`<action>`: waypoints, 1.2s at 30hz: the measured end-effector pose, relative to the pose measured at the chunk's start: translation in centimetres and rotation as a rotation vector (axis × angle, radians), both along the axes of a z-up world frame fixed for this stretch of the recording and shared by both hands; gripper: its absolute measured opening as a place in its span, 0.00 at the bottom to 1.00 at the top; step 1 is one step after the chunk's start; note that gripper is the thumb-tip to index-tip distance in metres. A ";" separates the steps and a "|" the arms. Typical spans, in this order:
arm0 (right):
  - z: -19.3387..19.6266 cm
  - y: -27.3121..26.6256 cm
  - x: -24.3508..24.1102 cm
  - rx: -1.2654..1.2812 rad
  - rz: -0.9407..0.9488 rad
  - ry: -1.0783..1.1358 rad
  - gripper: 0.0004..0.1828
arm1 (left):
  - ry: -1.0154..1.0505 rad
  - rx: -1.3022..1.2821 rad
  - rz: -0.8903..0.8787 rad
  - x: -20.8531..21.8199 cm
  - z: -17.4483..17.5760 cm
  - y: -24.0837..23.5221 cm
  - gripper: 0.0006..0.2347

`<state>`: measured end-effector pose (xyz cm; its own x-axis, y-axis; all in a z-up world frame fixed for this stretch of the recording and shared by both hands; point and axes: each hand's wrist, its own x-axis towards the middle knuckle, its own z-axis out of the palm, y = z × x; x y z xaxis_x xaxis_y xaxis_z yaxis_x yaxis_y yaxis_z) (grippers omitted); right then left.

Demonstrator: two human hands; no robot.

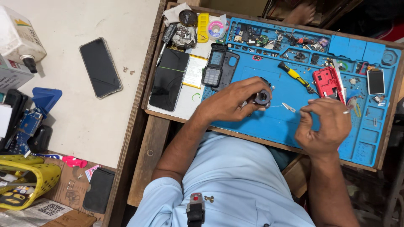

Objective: The person handles a small cylindrical component and then uses a soldering iron to work on a disassembled mobile phone motherboard. The person manipulates the board and applies the soldering iron to specific points on the circuit.

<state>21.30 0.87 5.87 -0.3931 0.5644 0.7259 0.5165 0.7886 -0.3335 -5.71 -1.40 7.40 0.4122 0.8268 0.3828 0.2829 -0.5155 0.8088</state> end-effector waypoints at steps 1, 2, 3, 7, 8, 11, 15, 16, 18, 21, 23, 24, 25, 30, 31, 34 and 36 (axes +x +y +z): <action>0.2 0.0 -0.2 -0.034 0.005 0.052 0.06 | -0.005 0.004 0.013 -0.1 0.1 0.0 0.16; 0.6 -0.1 -0.5 -0.068 0.010 0.104 0.06 | -0.010 0.007 0.026 -0.2 0.2 -0.1 0.16; 0.9 -0.3 -0.8 -0.085 0.011 0.062 0.08 | -0.002 0.022 0.023 -0.2 0.1 -0.2 0.16; 2.1 -1.0 -2.1 -0.041 0.048 -0.089 0.16 | 0.008 0.063 -0.003 0.3 0.1 -0.5 0.16; 2.3 -1.0 -2.3 -0.003 0.064 -0.125 0.17 | 0.005 0.068 -0.013 0.5 0.0 -0.5 0.17; 2.3 -1.1 -2.6 -0.045 0.086 -0.127 0.09 | 0.016 0.083 -0.005 0.9 -0.1 -0.7 0.14; 1.8 -1.0 -2.5 -0.071 0.129 -0.058 0.07 | 0.065 0.062 -0.009 1.0 0.3 -0.9 0.13; 1.6 -0.9 -2.5 -0.072 0.126 -0.052 0.07 | 0.071 0.054 -0.012 0.9 0.4 -0.8 0.12; 1.3 -0.8 -2.2 -0.072 0.136 -0.036 0.06 | 0.079 0.043 -0.017 0.7 0.5 -0.7 0.13; 0.9 -0.8 -1.7 -0.070 0.145 -0.015 0.06 | 0.078 0.039 -0.026 0.4 0.6 -0.6 0.14; 0.6 -1.3 -1.5 -0.066 0.103 -0.018 0.06 | 0.064 0.040 -0.045 0.1 0.9 -0.7 0.14; 0.5 -1.3 -1.4 -0.071 0.114 0.004 0.07 | 0.071 0.054 -0.033 -0.1 1.2 -0.8 0.15; 0.5 -1.3 -1.2 -0.071 0.122 0.027 0.07 | 0.079 0.072 -0.023 -0.4 1.7 -0.8 0.16; 1.3 -0.2 1.7 -0.179 -0.043 0.110 0.04 | 0.096 0.140 0.269 -4.0 3.6 -0.7 0.14; 1.2 -0.1 2.2 -0.205 -0.071 0.140 0.03 | 0.132 0.172 0.334 -5.0 3.6 -0.8 0.15; 0.5 -0.2 2.4 -0.241 -0.048 0.135 0.03 | 0.203 0.183 0.395 -6.2 2.9 0.0 0.15; 0.3 -0.1 1.9 -0.216 -0.030 0.092 0.04 | 0.253 0.233 0.395 -6.3 2.7 1.9 0.14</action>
